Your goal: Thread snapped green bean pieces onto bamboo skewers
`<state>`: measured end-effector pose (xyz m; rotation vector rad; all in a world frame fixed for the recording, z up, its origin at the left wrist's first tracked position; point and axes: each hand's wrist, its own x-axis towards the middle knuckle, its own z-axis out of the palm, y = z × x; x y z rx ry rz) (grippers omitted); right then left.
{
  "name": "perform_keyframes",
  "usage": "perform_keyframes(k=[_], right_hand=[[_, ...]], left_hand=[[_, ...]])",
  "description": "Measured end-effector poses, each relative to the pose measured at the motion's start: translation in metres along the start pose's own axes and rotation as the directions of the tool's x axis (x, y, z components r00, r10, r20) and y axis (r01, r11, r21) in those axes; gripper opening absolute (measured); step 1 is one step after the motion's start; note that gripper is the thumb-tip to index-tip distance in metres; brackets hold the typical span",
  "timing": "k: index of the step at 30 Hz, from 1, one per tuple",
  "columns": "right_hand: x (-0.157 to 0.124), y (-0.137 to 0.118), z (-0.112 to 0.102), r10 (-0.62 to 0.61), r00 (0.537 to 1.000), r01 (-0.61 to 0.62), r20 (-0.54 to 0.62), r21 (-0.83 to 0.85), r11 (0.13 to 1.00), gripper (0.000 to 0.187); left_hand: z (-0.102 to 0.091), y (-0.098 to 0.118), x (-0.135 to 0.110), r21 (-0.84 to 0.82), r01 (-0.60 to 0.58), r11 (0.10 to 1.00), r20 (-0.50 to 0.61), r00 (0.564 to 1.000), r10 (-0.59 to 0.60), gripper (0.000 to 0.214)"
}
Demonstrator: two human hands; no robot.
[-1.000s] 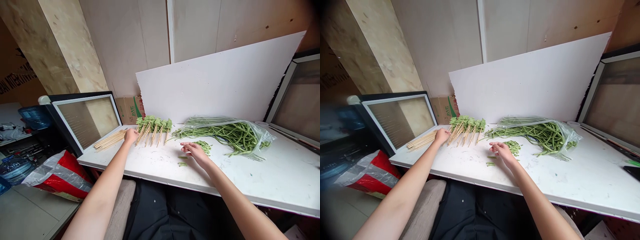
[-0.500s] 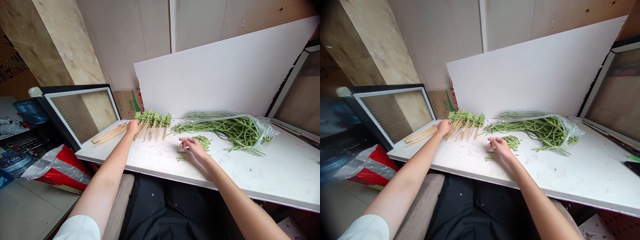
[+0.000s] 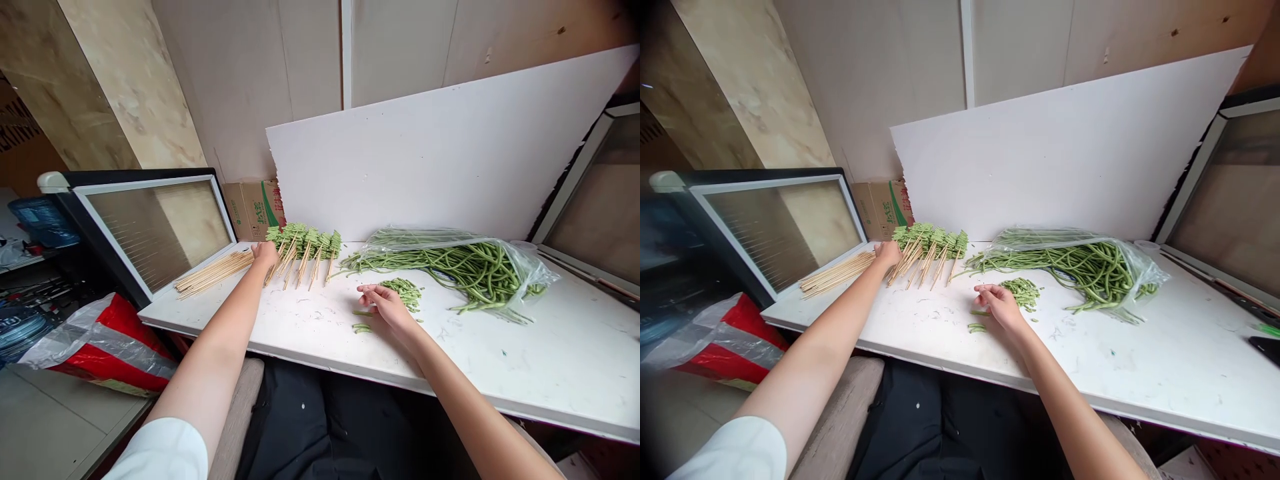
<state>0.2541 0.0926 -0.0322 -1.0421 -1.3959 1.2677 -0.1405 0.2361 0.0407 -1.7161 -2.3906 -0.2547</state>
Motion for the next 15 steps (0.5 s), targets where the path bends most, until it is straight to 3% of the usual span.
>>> perform_keyframes(k=[6, 15], right_hand=[[0.002, 0.004, -0.003, -0.001, 1.000, 0.001, -0.010, 0.032, 0.999, 0.046], [0.002, 0.006, -0.003, -0.008, 1.000, 0.008, 0.001, -0.002, 1.000, 0.044]], left_hand=[[0.000, 0.008, -0.004, -0.020, 0.019, 1.000, -0.001, 1.000, -0.019, 0.028], [0.004, 0.011, -0.006, -0.037, 0.045, 0.998, 0.008, 0.999, -0.045, 0.020]])
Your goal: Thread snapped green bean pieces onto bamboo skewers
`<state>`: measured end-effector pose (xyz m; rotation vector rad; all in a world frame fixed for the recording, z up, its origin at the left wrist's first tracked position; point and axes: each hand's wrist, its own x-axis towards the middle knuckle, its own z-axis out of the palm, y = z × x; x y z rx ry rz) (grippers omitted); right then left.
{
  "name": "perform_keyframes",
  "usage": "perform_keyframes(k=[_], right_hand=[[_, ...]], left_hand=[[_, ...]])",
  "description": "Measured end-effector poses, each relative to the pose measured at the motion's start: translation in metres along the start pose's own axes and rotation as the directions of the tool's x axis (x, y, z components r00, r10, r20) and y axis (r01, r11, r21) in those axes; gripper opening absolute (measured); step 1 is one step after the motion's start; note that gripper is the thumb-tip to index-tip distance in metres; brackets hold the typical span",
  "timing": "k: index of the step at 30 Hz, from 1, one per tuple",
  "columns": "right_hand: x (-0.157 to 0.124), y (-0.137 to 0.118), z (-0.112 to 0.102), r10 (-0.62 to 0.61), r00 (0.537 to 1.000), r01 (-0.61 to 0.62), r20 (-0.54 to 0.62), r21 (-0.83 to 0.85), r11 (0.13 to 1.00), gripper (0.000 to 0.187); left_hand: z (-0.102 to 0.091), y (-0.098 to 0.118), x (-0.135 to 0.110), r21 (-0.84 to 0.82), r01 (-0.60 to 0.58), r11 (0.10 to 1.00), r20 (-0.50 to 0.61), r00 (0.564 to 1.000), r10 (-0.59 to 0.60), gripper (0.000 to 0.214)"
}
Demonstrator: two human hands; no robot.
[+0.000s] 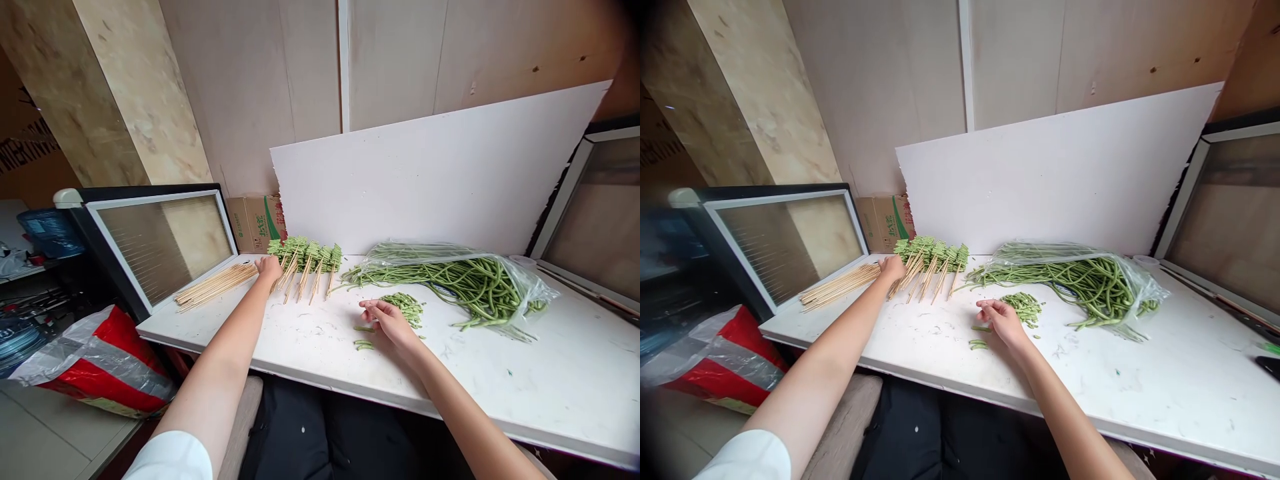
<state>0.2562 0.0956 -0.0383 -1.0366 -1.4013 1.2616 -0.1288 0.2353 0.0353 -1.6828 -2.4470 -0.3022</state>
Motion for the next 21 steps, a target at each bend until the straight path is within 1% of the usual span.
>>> perform_keyframes(k=[6, 12, 15, 18, 21], right_hand=[[0.001, 0.001, 0.000, 0.006, 1.000, -0.006, 0.010, 0.024, 1.000, 0.040], [0.000, -0.002, -0.001, 0.039, 0.999, -0.039, -0.001, 0.012, 0.999, 0.040], [0.000, -0.003, -0.001, 0.030, 1.000, -0.030, -0.001, 0.012, 0.999, 0.041], [0.000, -0.003, -0.001, 0.014, 1.000, -0.014, 0.006, 0.014, 1.000, 0.042], [0.000, -0.002, -0.001, 0.004, 1.000, -0.004, 0.011, 0.008, 1.000, 0.043]], left_hand=[[-0.010, 0.000, 0.003, -0.027, 0.035, 0.999, -0.045, 0.998, -0.036, 0.022], [-0.029, 0.000, 0.012, -0.065, 0.078, 0.995, -0.088, 0.993, -0.084, 0.024], [-0.038, 0.000, 0.015, -0.083, 0.084, 0.993, -0.119, 0.988, -0.093, 0.025], [-0.043, -0.001, 0.015, -0.096, 0.087, 0.992, -0.150, 0.983, -0.101, 0.023], [-0.042, -0.001, 0.012, -0.111, 0.097, 0.989, -0.170, 0.979, -0.115, 0.024]])
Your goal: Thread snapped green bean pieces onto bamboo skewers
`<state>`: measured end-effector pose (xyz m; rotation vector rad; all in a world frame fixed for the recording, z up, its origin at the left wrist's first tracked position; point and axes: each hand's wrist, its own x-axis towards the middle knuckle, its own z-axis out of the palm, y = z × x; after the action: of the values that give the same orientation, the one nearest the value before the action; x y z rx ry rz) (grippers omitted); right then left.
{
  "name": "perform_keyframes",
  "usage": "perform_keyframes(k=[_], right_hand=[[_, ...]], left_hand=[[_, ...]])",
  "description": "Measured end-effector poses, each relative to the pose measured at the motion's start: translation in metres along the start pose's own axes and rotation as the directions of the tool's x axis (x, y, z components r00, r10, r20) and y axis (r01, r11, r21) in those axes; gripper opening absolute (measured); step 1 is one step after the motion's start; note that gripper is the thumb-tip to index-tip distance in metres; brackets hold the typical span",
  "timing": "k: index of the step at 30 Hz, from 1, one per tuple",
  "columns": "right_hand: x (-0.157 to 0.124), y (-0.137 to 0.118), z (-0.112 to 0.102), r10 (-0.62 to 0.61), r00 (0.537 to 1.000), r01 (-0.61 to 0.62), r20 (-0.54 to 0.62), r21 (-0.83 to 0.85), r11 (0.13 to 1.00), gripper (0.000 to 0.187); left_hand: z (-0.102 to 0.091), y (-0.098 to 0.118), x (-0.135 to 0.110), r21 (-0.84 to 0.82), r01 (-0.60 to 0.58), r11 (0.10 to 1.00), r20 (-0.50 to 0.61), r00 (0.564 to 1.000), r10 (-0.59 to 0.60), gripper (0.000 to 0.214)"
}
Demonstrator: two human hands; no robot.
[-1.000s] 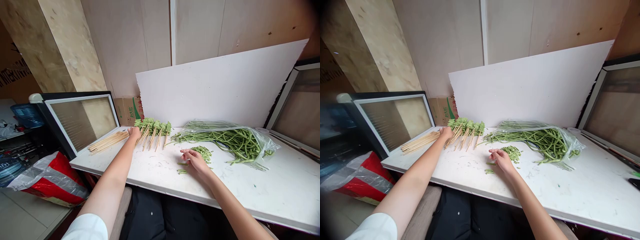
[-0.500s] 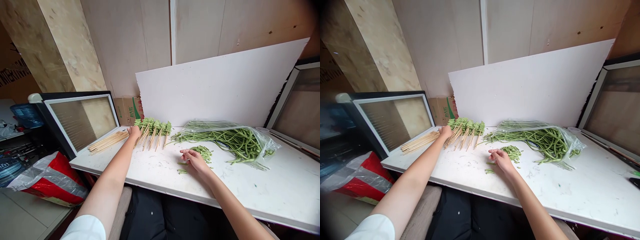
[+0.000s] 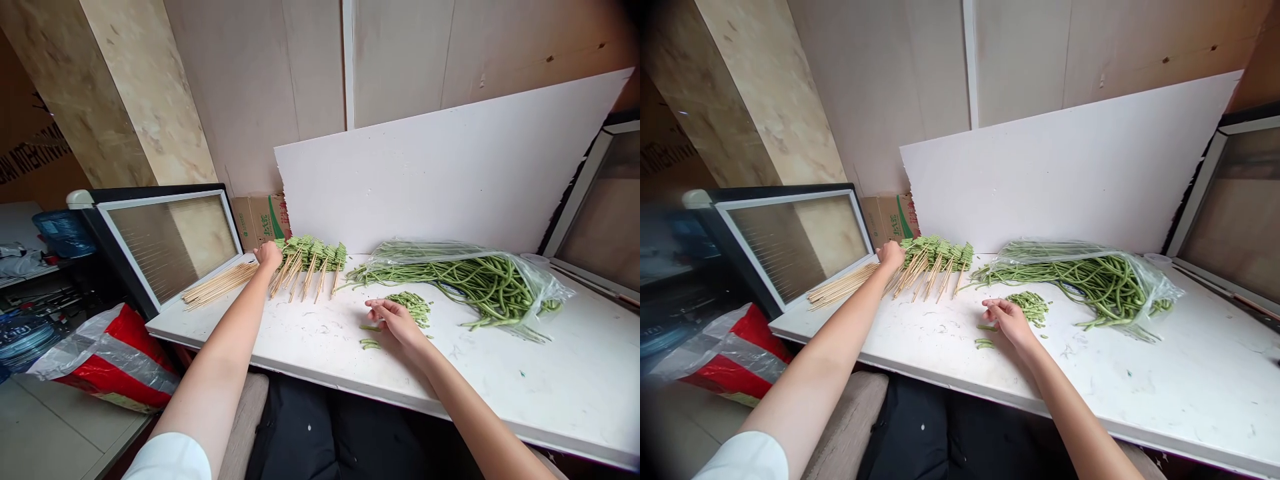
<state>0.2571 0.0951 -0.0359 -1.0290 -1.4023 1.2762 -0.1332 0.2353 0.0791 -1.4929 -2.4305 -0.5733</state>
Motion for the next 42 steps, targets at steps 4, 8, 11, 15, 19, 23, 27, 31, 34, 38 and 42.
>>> perform_keyframes(k=[4, 8, 11, 15, 19, 23, 27, 31, 34, 38, 42], right_hand=[[0.000, 0.001, 0.000, 0.001, 1.000, -0.001, -0.006, 0.000, 1.000, 0.043], [0.000, 0.001, -0.001, -0.001, 1.000, 0.001, -0.005, 0.003, 1.000, 0.041], [0.000, 0.001, -0.001, -0.001, 1.000, 0.001, -0.011, -0.006, 1.000, 0.040], [0.001, 0.002, -0.001, -0.007, 1.000, 0.007, -0.007, -0.003, 1.000, 0.041], [0.001, 0.003, -0.001, -0.001, 1.000, 0.001, -0.007, -0.005, 1.000, 0.040], [0.001, 0.005, -0.001, 0.009, 1.000, -0.009, -0.015, -0.013, 1.000, 0.040], [0.002, 0.006, 0.000, 0.016, 1.000, -0.016, -0.004, -0.008, 1.000, 0.037], [0.002, 0.005, 0.001, 0.025, 1.000, -0.025, -0.004, 0.007, 1.000, 0.033], [0.002, 0.004, 0.002, 0.024, 1.000, -0.024, -0.002, 0.005, 1.000, 0.033], [0.001, 0.003, 0.002, 0.019, 1.000, -0.019, -0.003, -0.001, 1.000, 0.035], [0.001, 0.001, 0.002, 0.001, 1.000, -0.001, -0.023, 0.011, 1.000, 0.042]], left_hand=[[0.001, -0.002, -0.005, -0.021, 0.012, 1.000, -0.022, 1.000, -0.012, 0.029], [0.002, -0.006, -0.008, -0.041, 0.019, 0.999, -0.027, 0.999, -0.020, 0.032], [0.003, -0.010, -0.010, -0.046, 0.018, 0.999, -0.020, 1.000, -0.019, 0.031], [0.006, -0.012, -0.011, -0.044, 0.009, 0.999, -0.001, 1.000, -0.009, 0.028], [0.010, -0.008, -0.014, -0.041, -0.024, 0.999, 0.031, 0.999, 0.025, 0.022], [0.015, -0.008, -0.017, -0.035, -0.077, 0.996, 0.066, 0.995, 0.079, 0.025], [0.020, -0.013, -0.022, -0.016, -0.127, 0.992, 0.091, 0.988, 0.128, 0.021], [0.027, -0.015, -0.026, 0.004, -0.156, 0.988, 0.118, 0.981, 0.155, 0.014], [0.031, -0.013, -0.027, 0.015, -0.172, 0.985, 0.135, 0.977, 0.168, 0.013], [0.034, -0.011, -0.029, 0.034, -0.195, 0.980, 0.129, 0.974, 0.189, 0.015], [0.034, -0.010, -0.032, 0.036, -0.214, 0.976, 0.116, 0.971, 0.208, 0.014]])
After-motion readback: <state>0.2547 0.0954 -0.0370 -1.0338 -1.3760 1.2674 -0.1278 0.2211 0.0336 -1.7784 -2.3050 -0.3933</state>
